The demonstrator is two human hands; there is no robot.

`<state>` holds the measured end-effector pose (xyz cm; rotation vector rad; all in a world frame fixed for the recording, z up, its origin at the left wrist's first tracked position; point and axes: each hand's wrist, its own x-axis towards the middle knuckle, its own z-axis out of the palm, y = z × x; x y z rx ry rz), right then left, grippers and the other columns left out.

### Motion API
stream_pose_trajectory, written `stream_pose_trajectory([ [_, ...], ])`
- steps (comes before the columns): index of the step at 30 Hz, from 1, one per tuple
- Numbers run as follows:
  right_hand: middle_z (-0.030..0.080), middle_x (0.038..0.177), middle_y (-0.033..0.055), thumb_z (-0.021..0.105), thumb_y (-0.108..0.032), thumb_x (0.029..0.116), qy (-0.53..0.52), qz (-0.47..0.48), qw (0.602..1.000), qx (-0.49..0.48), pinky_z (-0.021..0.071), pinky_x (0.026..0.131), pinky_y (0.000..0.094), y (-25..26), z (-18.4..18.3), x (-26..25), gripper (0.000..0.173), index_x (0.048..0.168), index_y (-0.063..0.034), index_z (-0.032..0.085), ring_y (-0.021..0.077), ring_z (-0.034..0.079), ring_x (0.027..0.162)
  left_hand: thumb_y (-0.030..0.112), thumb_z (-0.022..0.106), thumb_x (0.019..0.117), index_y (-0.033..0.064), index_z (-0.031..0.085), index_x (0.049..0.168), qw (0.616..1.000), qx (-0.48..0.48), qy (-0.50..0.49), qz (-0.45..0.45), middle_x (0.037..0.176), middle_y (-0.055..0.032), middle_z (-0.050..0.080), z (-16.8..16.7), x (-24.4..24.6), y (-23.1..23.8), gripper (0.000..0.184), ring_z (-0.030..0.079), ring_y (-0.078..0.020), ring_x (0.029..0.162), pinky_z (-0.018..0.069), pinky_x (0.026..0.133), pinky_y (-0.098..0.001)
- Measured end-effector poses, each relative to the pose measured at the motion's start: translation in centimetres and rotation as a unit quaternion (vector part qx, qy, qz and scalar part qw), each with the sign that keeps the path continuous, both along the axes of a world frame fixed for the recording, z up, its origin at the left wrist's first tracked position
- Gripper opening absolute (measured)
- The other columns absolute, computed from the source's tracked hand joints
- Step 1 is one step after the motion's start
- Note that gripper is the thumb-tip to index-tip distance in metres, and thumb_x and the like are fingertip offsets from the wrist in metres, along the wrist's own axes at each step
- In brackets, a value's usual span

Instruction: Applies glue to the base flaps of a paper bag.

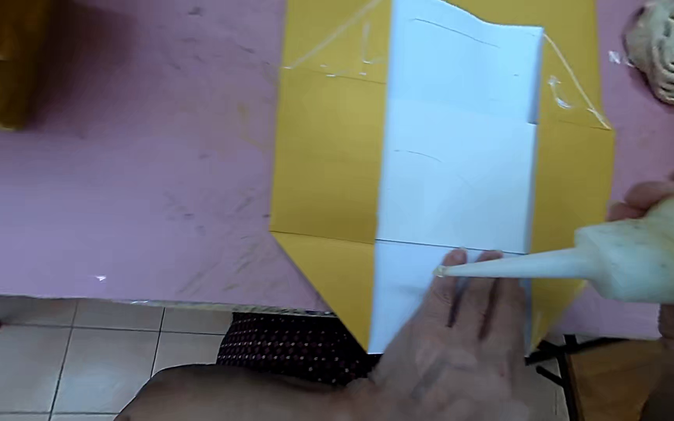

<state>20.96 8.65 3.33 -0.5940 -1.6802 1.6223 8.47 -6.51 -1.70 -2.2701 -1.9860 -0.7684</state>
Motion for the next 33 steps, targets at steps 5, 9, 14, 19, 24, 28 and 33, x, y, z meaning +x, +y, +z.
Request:
stream_pose_trajectory([
  [5,0.065,0.123,0.0187,0.09,-0.019,0.0763,-0.015,0.02,0.998,0.065,0.0617,0.091,0.045,0.3,-1.1,-5.5,0.078,0.137,-0.0028,0.043,0.0339,0.068,0.113,0.0,0.041,0.1028,0.0005,0.067,0.13,1.0,-0.007,-0.009,0.008,0.14,-0.0141,0.063,0.2,0.2,0.2,0.038,0.057,-0.0306,0.134,0.0399,0.114,-0.0494],
  [9,0.065,0.124,0.0206,0.091,-0.021,0.0742,-0.037,0.024,0.995,0.085,0.0624,0.089,0.0478,0.4,-0.8,-8.0,0.083,0.138,-0.0034,0.041,0.0369,0.068,0.112,0.001,0.04,0.1031,0.0028,0.068,0.129,1.0,-0.009,0.004,0.022,0.14,-0.0116,0.065,0.2,0.4,0.3,0.038,0.057,-0.029,0.135,0.0383,0.115,-0.048],
  [14,0.065,0.125,0.0212,0.09,-0.022,0.0773,-0.047,0.046,0.993,0.098,0.0624,0.091,0.0501,-0.3,-0.4,-10.5,0.079,0.137,-0.0019,0.043,0.0394,0.068,0.114,-0.001,0.044,0.1014,0.0046,0.073,0.12,0.999,0.016,-0.017,0.047,0.132,-0.011,0.069,0.0,0.7,0.4,0.035,0.06,-0.0278,0.131,0.0393,0.115,-0.0442],
  [19,0.065,0.127,0.0164,0.084,-0.025,0.0853,-0.08,0.084,0.985,0.13,0.0622,0.091,0.0466,-0.6,-0.3,-11.9,0.07,0.14,-0.0021,0.045,0.0345,0.067,0.116,0.001,0.042,0.1026,0.0039,0.072,0.121,0.998,0.011,-0.034,0.056,0.132,-0.0124,0.069,0.1,0.9,0.3,0.036,0.06,-0.0276,0.131,0.0372,0.116,-0.0426],
  [24,0.065,0.128,0.0175,0.078,-0.02,0.0905,-0.08,0.098,0.981,0.147,0.0619,0.092,0.0482,-0.6,-0.3,-12.3,0.059,0.138,0.0,0.048,0.0356,0.066,0.118,0.001,0.042,0.1024,0.0048,0.072,0.124,0.997,-0.005,-0.046,0.058,0.135,-0.0111,0.068,0.3,0.9,0.3,0.037,0.059,-0.0268,0.133,0.0342,0.118,-0.0416],
  [28,0.064,0.13,0.0172,0.076,-0.022,0.0924,-0.097,0.114,0.972,0.184,0.0607,0.094,0.0471,-0.4,-0.5,-11.5,0.058,0.139,-0.0002,0.05,0.0352,0.065,0.12,0.0,0.043,0.1013,0.0056,0.073,0.122,0.997,-0.001,-0.036,0.07,0.133,-0.0106,0.069,0.3,1.1,0.4,0.037,0.06,-0.0267,0.131,0.0355,0.117,-0.0407],
  [33,0.065,0.131,0.0154,0.079,-0.033,0.0895,-0.139,0.107,0.972,0.158,0.0609,0.094,0.0435,-0.5,0.0,-10.9,0.067,0.14,-0.0007,0.049,0.0314,0.066,0.119,0.001,0.042,0.1021,0.0043,0.073,0.122,0.996,0.011,-0.044,0.081,0.13,-0.0126,0.07,0.1,1.3,0.4,0.037,0.062,-0.0268,0.129,0.0367,0.116,-0.0402],
])
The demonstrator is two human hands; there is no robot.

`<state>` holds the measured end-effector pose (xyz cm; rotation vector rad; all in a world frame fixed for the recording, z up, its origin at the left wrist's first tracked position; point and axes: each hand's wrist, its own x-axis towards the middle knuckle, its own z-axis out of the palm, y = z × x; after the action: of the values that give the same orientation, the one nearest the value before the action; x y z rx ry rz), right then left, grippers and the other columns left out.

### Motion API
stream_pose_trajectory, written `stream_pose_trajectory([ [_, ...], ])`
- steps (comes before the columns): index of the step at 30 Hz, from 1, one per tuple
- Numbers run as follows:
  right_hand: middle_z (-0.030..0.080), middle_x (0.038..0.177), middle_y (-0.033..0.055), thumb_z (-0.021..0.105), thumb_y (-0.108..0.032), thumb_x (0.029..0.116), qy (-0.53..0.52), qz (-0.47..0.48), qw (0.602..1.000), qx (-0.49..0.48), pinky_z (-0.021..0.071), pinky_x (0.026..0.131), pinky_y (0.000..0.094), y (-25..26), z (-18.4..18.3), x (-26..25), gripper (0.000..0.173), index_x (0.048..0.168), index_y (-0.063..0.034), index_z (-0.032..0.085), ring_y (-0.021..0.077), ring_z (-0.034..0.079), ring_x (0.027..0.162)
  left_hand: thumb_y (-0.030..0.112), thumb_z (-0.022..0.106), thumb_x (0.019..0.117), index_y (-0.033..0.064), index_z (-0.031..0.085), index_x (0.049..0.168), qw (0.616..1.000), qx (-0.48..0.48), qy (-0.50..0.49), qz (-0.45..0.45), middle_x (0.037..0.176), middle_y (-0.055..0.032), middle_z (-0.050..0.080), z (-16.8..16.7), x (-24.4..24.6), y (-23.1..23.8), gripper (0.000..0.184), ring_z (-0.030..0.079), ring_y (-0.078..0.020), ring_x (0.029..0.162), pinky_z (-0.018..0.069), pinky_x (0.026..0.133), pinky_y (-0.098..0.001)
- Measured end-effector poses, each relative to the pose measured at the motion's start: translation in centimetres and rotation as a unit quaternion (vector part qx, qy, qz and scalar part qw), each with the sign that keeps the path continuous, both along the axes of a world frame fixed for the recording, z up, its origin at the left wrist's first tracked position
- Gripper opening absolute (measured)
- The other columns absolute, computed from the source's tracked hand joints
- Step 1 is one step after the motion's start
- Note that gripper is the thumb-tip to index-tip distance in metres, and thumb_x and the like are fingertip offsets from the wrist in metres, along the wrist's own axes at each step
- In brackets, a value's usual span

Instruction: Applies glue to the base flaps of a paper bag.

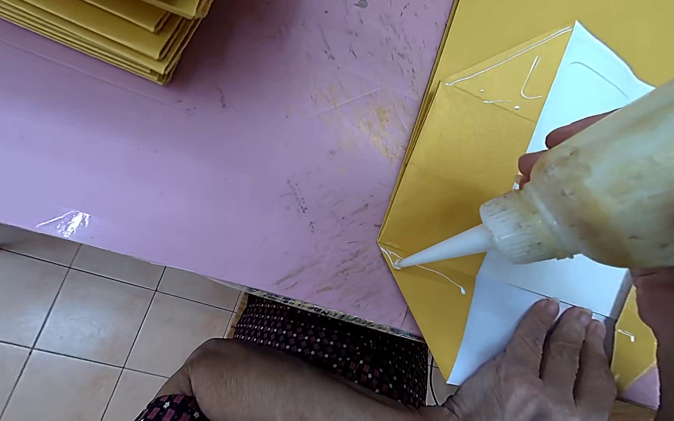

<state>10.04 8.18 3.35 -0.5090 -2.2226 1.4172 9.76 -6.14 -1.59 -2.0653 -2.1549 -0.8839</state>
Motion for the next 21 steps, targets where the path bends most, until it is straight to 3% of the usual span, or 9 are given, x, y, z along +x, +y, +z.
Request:
stream_pose_trajectory([
  [3,0.068,0.122,0.0066,0.082,-0.038,0.0844,-0.043,-0.006,0.999,-0.02,0.0617,0.087,0.0309,-0.1,0.2,0.3,0.07,0.138,-0.0044,0.051,0.0183,0.069,0.11,-0.001,0.043,0.1013,0.0042,0.073,0.119,1.0,0.007,-0.01,-0.002,0.129,-0.0129,0.071,0.0,-0.1,0.0,0.036,0.062,-0.0275,0.129,0.0372,0.116,-0.0404],
  [4,0.069,0.114,0.0046,0.085,-0.032,0.0827,-0.034,-0.014,0.999,-0.023,0.0625,0.081,0.0277,-0.1,0.0,0.4,0.066,0.134,-0.0043,0.054,0.0149,0.071,0.102,0.0,0.043,0.1014,0.0048,0.073,0.12,1.0,0.001,-0.004,-0.006,0.13,-0.0121,0.07,0.1,-0.2,-0.1,0.036,0.061,-0.0271,0.13,0.0373,0.116,-0.0402],
  [7,0.073,0.091,0.0057,0.089,-0.015,0.0766,0.046,-0.062,0.997,0.014,0.0619,0.064,0.0291,-0.5,-0.5,1.8,0.043,0.109,-0.0009,0.065,0.0147,0.072,0.08,-0.001,0.043,0.101,0.0064,0.075,0.118,1.0,-0.002,0.011,-0.01,0.129,-0.0105,0.071,0.2,-0.1,0.0,0.036,0.062,-0.0272,0.129,0.0396,0.115,-0.0412],
  [8,0.073,0.094,0.0056,0.088,-0.019,0.0785,0.031,-0.052,0.998,0.004,0.0622,0.067,0.0286,-0.5,-0.5,2.3,0.044,0.112,-0.0018,0.065,0.0148,0.073,0.083,-0.001,0.043,0.1011,0.0067,0.074,0.12,1.0,-0.011,0.018,-0.008,0.131,-0.0098,0.07,0.2,0.0,0.0,0.037,0.062,-0.0271,0.13,0.0395,0.115,-0.0419],
  [10,0.07,0.113,0.0009,0.082,-0.034,0.084,-0.056,-0.005,0.998,-0.011,0.0605,0.083,0.0245,-0.5,0.4,2.6,0.057,0.129,-0.0076,0.059,0.0113,0.07,0.104,0.001,0.043,0.1015,0.0068,0.073,0.124,1.0,-0.02,0.013,-0.006,0.133,-0.0082,0.069,0.3,0.1,0.0,0.038,0.061,-0.0258,0.13,0.0383,0.115,-0.0415],
  [12,0.07,0.11,-0.0052,0.081,-0.037,0.0813,-0.122,-0.021,0.992,0.037,0.0583,0.08,0.0187,-0.8,0.9,3.0,0.058,0.129,-0.0111,0.061,0.0037,0.069,0.1,0.002,0.044,0.1016,0.0073,0.075,0.119,1.0,-0.002,-0.003,-0.011,0.131,-0.0086,0.07,0.2,-0.1,-0.2,0.036,0.062,-0.0261,0.128,0.039,0.113,-0.0415],
  [15,0.069,0.104,-0.0016,0.081,-0.037,0.0721,-0.168,-0.048,0.981,0.082,0.0591,0.074,0.0222,-1.1,1.4,3.8,0.069,0.127,-0.0034,0.057,0.006,0.069,0.092,0.001,0.045,0.0995,0.0063,0.076,0.112,1.0,0.008,-0.007,-0.026,0.124,-0.0085,0.073,0.3,-0.4,-0.5,0.034,0.065,-0.0254,0.123,0.0425,0.108,-0.0395],
  [18,0.07,0.102,-0.004,0.089,-0.032,0.0666,-0.127,-0.026,0.992,-0.006,0.0599,0.075,0.0208,-1.7,1.6,4.1,0.067,0.121,-0.007,0.058,0.0062,0.07,0.092,0.0,0.048,0.098,0.0071,0.077,0.109,1.0,-0.004,-0.006,-0.026,0.118,-0.0054,0.075,0.6,-0.3,-0.5,0.032,0.069,-0.0205,0.113,0.0474,0.101,-0.0336],
  [21,0.07,0.097,-0.0066,0.088,-0.028,0.0699,-0.104,0.003,0.993,-0.051,0.0574,0.072,0.0165,-2.2,1.7,4.5,0.055,0.114,-0.0105,0.061,0.0031,0.069,0.089,-0.001,0.05,0.096,0.0075,0.079,0.105,1.0,0.018,-0.02,-0.015,0.112,-0.0057,0.076,0.4,-0.1,-0.6,0.032,0.071,-0.017,0.102,0.0496,0.09,-0.0276],
])
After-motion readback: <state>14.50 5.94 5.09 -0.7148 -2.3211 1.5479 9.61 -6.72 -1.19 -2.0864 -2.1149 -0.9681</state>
